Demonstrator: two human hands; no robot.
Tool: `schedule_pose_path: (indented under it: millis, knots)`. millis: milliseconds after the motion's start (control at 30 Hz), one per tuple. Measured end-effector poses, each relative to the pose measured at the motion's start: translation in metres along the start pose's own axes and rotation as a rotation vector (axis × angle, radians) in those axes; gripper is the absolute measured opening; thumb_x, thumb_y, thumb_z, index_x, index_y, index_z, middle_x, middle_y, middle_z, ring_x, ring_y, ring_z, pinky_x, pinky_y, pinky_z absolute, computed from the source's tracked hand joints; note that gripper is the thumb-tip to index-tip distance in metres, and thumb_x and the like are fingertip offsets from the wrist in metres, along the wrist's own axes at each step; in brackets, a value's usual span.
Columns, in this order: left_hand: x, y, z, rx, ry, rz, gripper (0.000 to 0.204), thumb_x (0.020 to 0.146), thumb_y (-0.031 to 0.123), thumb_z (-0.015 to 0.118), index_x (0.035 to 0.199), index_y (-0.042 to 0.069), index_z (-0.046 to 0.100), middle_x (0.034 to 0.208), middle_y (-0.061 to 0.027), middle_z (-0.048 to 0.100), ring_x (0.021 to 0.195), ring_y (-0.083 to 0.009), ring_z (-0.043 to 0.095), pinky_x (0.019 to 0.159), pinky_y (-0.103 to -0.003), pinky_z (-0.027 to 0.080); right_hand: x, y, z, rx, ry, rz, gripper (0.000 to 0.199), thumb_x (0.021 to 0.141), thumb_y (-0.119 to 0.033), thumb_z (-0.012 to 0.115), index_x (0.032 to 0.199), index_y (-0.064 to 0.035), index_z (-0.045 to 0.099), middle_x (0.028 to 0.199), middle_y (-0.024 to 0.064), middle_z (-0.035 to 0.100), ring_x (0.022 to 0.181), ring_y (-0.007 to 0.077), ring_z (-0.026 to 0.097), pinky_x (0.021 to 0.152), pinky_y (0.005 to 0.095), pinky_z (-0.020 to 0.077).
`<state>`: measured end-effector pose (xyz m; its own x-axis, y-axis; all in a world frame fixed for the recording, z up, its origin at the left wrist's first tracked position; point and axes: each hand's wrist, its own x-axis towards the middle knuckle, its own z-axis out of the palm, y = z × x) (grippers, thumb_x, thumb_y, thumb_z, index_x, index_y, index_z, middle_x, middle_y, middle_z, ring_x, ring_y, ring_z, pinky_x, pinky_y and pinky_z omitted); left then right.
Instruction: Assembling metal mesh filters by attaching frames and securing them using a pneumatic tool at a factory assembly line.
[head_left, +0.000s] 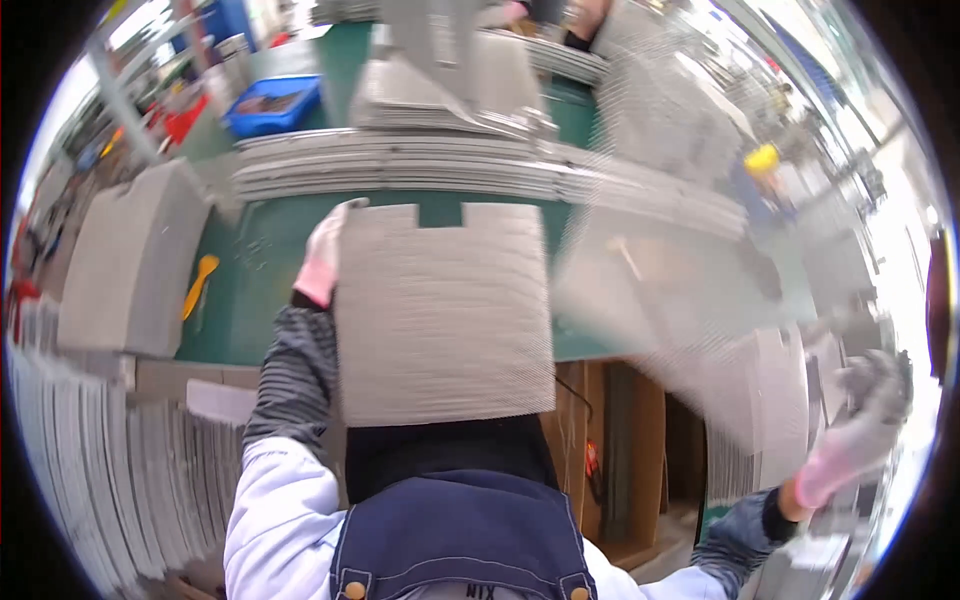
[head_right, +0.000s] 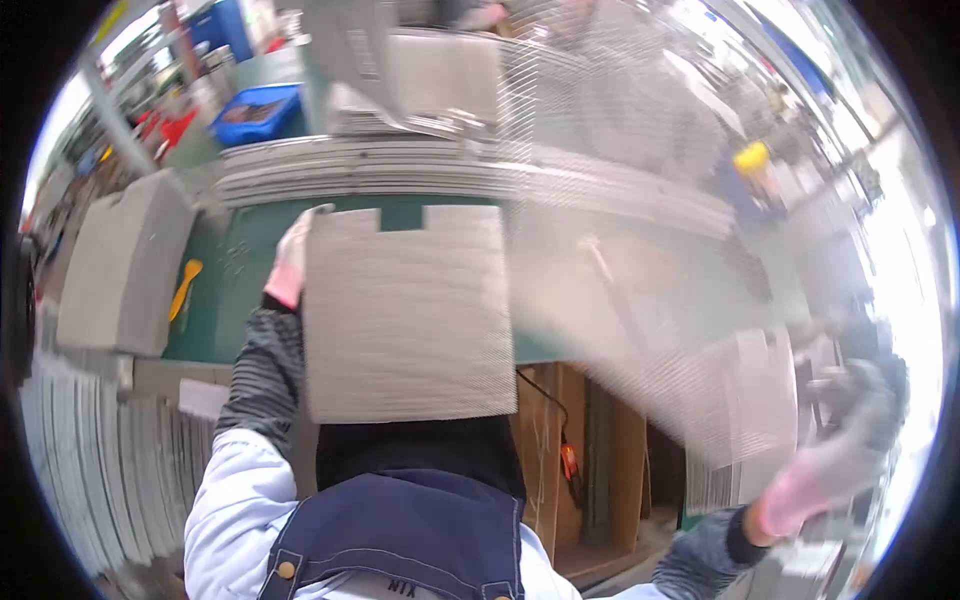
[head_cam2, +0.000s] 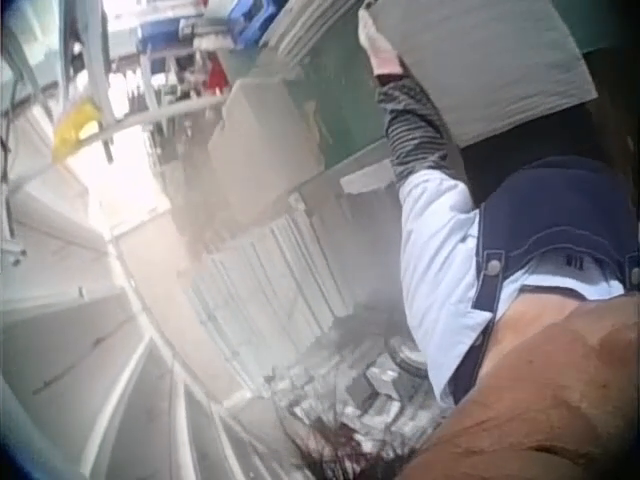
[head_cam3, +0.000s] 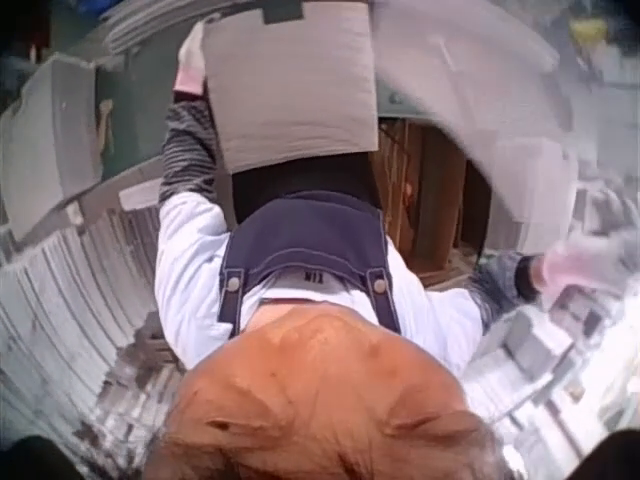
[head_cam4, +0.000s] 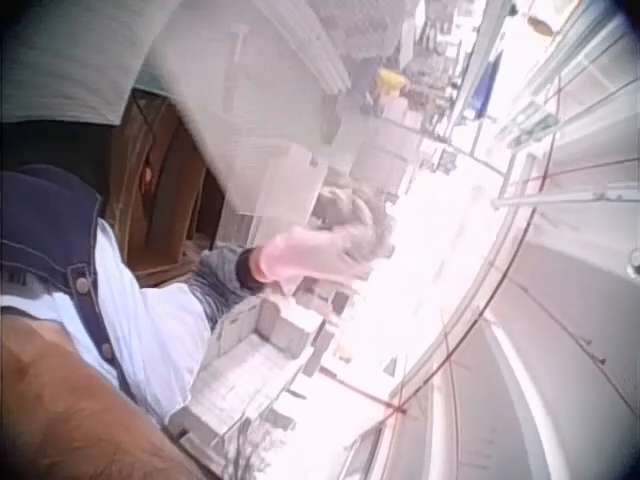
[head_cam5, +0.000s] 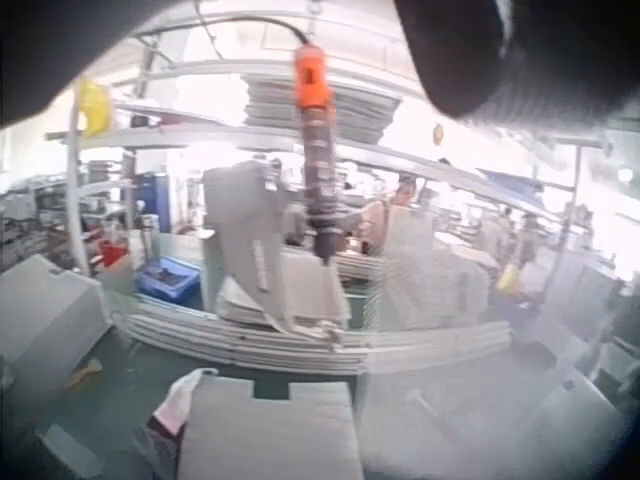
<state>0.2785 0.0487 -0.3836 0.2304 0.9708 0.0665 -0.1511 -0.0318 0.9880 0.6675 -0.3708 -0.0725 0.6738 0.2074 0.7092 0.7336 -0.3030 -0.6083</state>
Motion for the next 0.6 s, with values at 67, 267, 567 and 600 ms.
schedule_pose_path:
  millis: [67, 267, 567, 600]
  knots:
    - [0.004, -0.003, 0.005, -0.205, -0.031, -0.07, 0.046, 0.104, 0.039, 0.041, 0.12, 0.002, 0.063, 0.113, -0.0041, 0.064, 0.1, -0.0119, 0.059, 0.091, -0.026, 0.047, -0.044, 0.024, 0.072, -0.092, -0.106, -0.309, 0.032, 0.099, -0.013, 0.049, 0.129, -0.0029, 0.058, 0.14, 0.0173, 0.05, 0.133, 0.0249, 0.043, 0.111, 0.0363, 0.0335]
    - [0.021, -0.053, -0.047, -0.511, -0.016, -0.116, 0.05, 0.099, 0.047, 0.049, 0.113, 0.002, 0.065, 0.103, -0.0018, 0.065, 0.089, -0.0096, 0.058, 0.081, -0.024, 0.047, -0.167, 0.025, 0.214, 0.77, -0.906, 0.632, 0.025, 0.097, -0.006, 0.052, 0.121, -0.0038, 0.055, 0.083, 0.006, 0.062, 0.065, 0.0204, 0.068, 0.05, 0.0338, 0.0591]
    - [0.014, -0.032, -0.011, -0.524, 0.01, -0.156, 0.044, 0.101, 0.042, 0.048, 0.108, 0.002, 0.065, 0.098, -0.001, 0.065, 0.086, -0.0103, 0.059, 0.08, -0.025, 0.048, -0.205, 0.072, 0.313, 0.718, -0.955, 0.613, 0.021, 0.096, -0.001, 0.052, 0.115, 0.0036, 0.058, 0.087, -0.001, 0.061, 0.065, 0.003, 0.049, 0.059, 0.017, 0.0419]
    - [0.011, -0.031, -0.016, -0.55, -0.112, -0.107, 0.041, 0.101, 0.038, 0.049, 0.111, 0.001, 0.064, 0.102, -0.0021, 0.066, 0.089, -0.0108, 0.061, 0.082, -0.025, 0.049, -0.206, 0.071, 0.314, 0.685, -0.979, 0.615, 0.023, 0.094, 0.001, 0.053, 0.116, 0.0032, 0.059, 0.089, -0.0031, 0.06, 0.067, 0.001, 0.045, 0.059, 0.0161, 0.0373]
